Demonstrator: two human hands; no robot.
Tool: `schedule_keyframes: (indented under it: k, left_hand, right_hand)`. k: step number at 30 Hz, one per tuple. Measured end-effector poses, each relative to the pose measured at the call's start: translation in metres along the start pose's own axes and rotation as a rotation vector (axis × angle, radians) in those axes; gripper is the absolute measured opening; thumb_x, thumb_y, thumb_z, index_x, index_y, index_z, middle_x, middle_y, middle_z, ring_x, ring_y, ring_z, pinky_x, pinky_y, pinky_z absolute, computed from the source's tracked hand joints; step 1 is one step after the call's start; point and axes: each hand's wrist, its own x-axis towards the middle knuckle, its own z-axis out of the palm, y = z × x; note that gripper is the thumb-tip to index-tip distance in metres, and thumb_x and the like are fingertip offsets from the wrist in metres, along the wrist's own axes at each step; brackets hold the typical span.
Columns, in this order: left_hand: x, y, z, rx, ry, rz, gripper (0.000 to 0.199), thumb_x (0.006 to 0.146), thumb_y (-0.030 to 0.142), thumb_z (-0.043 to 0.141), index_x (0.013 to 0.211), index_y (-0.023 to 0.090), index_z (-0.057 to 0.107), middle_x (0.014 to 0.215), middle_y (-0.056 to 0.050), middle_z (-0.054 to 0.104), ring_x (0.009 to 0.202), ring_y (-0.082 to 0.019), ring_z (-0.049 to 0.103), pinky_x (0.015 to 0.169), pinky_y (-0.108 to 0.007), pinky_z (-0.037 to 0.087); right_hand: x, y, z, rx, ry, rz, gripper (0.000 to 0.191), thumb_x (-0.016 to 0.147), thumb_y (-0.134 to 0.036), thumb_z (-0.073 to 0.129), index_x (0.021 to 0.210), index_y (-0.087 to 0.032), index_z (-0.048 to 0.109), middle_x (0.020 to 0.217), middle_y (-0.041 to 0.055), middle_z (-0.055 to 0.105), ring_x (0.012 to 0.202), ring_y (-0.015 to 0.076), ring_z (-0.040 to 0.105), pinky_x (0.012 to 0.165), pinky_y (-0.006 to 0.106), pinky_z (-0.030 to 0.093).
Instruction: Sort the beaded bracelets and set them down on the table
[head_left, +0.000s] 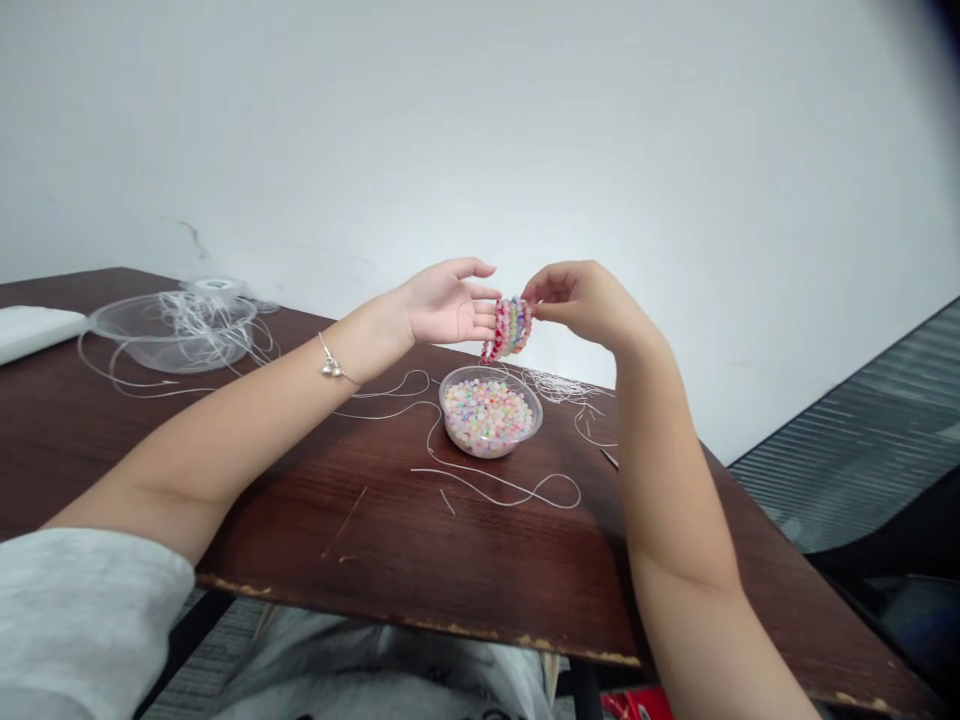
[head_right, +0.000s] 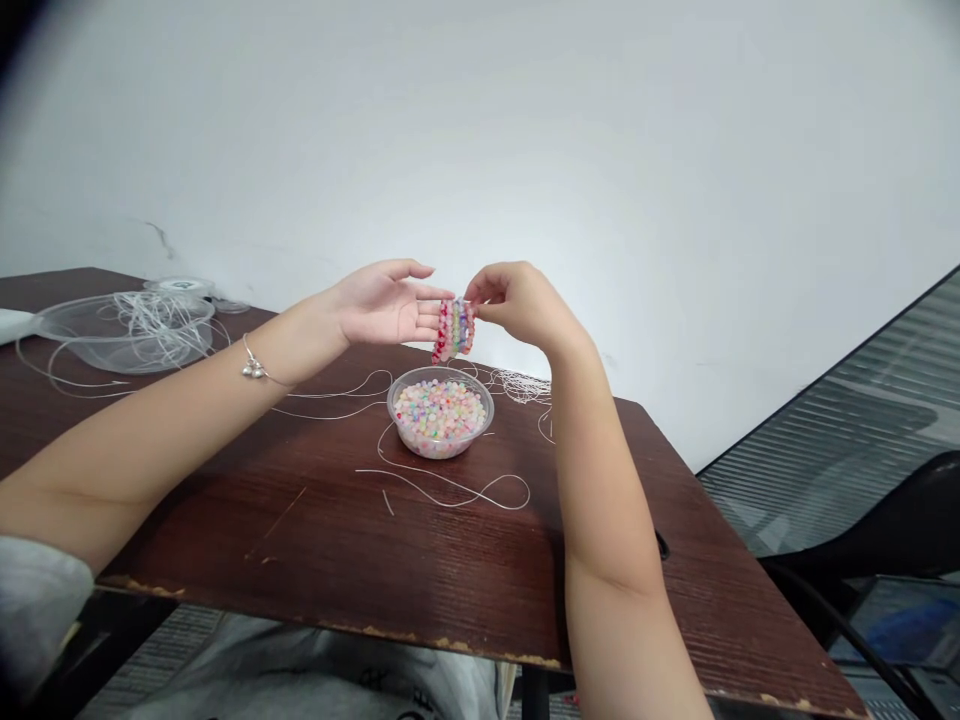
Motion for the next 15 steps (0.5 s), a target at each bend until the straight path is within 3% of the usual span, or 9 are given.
schedule_keyframes:
  k: [4,9,12,15]
  left_hand:
    - [-0.008,0.008,0.006,-0.032,-0.029,0.043,0.084,0.083,0.033,0.041,0.144,-0.008,0.0,0.109,-0.019,0.064,0.125,-0.027,0.049,0.112,-0.041,0.026]
    - [-0.014,0.013,0.013,-0.032,-0.023,0.128,0.089,0.08,0.036,0.042,0.147,0.001,-0.005,0.119,-0.018,0.06,0.13,-0.03,0.044,0.112,-0.046,0.024]
    - [-0.021,0.019,0.016,-0.03,0.036,0.229,0.083,0.081,0.036,0.04,0.148,0.008,0.001,0.121,-0.016,0.058,0.132,-0.029,0.041,0.112,-0.045,0.024]
    - [-0.032,0.031,0.019,-0.069,0.093,0.315,0.075,0.082,0.035,0.037,0.146,0.011,0.006,0.125,-0.014,0.054,0.133,-0.029,0.039,0.111,-0.048,0.027]
  right_hand:
    - [-0.001,-0.007,0.001,0.003,0.123,-0.055,0.015,0.075,-0.024,0.066,0.084,-0.013,0.073,0.071,0.0038,0.068,0.062,0.0103,0.054,0.056,0.025,0.04]
    - [0.005,-0.005,0.011,0.011,0.139,-0.063,0.023,0.081,-0.027,0.059,0.094,-0.014,0.073,0.083,0.0061,0.071,0.069,0.0131,0.058,0.064,0.028,0.046]
    - [0.001,-0.007,0.003,-0.062,0.177,-0.025,0.041,0.079,-0.028,0.061,0.119,-0.017,0.062,0.1,0.0079,0.069,0.073,0.0147,0.061,0.063,0.029,0.049]
    - [-0.014,-0.015,-0.019,-0.227,0.127,0.169,0.069,0.073,-0.029,0.067,0.137,-0.02,0.043,0.111,0.0119,0.066,0.078,0.0195,0.064,0.059,0.031,0.049]
